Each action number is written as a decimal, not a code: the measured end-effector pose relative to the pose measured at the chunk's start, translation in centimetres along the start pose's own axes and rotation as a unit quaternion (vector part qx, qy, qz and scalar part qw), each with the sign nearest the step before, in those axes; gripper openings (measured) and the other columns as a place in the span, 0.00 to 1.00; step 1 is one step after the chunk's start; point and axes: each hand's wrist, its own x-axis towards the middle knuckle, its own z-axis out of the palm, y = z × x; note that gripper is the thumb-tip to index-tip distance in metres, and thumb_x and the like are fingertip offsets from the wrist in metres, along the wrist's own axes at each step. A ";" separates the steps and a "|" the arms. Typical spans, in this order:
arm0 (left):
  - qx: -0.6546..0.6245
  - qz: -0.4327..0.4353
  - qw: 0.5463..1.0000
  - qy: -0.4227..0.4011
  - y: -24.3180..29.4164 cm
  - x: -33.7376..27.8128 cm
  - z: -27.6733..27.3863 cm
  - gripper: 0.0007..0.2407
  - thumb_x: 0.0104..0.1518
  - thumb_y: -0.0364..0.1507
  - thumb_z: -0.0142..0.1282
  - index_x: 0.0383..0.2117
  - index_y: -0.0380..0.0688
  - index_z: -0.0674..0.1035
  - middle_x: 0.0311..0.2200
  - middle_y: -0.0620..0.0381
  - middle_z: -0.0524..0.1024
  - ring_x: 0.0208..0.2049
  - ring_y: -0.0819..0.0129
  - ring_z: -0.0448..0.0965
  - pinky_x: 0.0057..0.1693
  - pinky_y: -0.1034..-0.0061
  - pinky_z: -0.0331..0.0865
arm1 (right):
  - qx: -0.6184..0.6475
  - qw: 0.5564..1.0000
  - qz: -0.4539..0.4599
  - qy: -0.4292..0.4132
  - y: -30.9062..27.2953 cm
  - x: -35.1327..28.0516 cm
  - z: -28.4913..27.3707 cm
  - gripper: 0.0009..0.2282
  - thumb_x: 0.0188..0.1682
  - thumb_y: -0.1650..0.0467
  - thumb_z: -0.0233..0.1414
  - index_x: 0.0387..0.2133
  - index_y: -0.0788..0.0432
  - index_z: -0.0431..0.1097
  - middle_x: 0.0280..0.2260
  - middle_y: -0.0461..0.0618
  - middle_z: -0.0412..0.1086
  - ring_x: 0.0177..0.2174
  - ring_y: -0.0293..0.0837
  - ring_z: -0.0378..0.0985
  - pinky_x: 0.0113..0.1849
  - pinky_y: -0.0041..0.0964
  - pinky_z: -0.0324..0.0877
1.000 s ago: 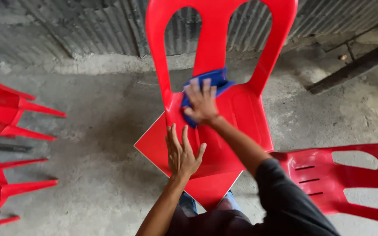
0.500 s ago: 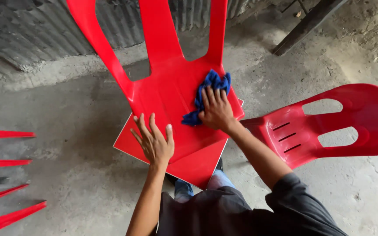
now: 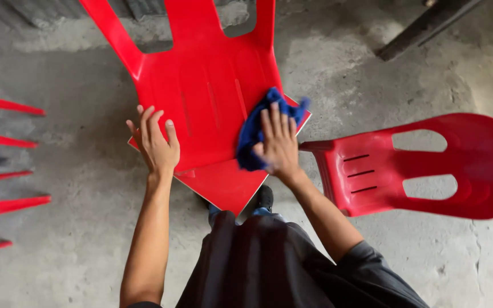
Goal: Wiping down a red plastic chair and a red square table with a blue cloth.
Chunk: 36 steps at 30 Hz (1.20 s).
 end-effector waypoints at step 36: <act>-0.678 -0.278 0.677 -0.071 10.7 8.6 2.1 0.39 0.56 0.60 0.32 0.63 0.36 0.60 0.46 0.36 0.79 0.44 0.50 0.84 0.57 0.58 0.76 | 0.413 0.876 0.226 -0.106 1.0 -10.5 7.2 0.09 0.55 0.73 0.45 0.47 0.60 0.66 0.34 0.59 0.77 0.33 0.60 0.86 0.35 0.48 0.78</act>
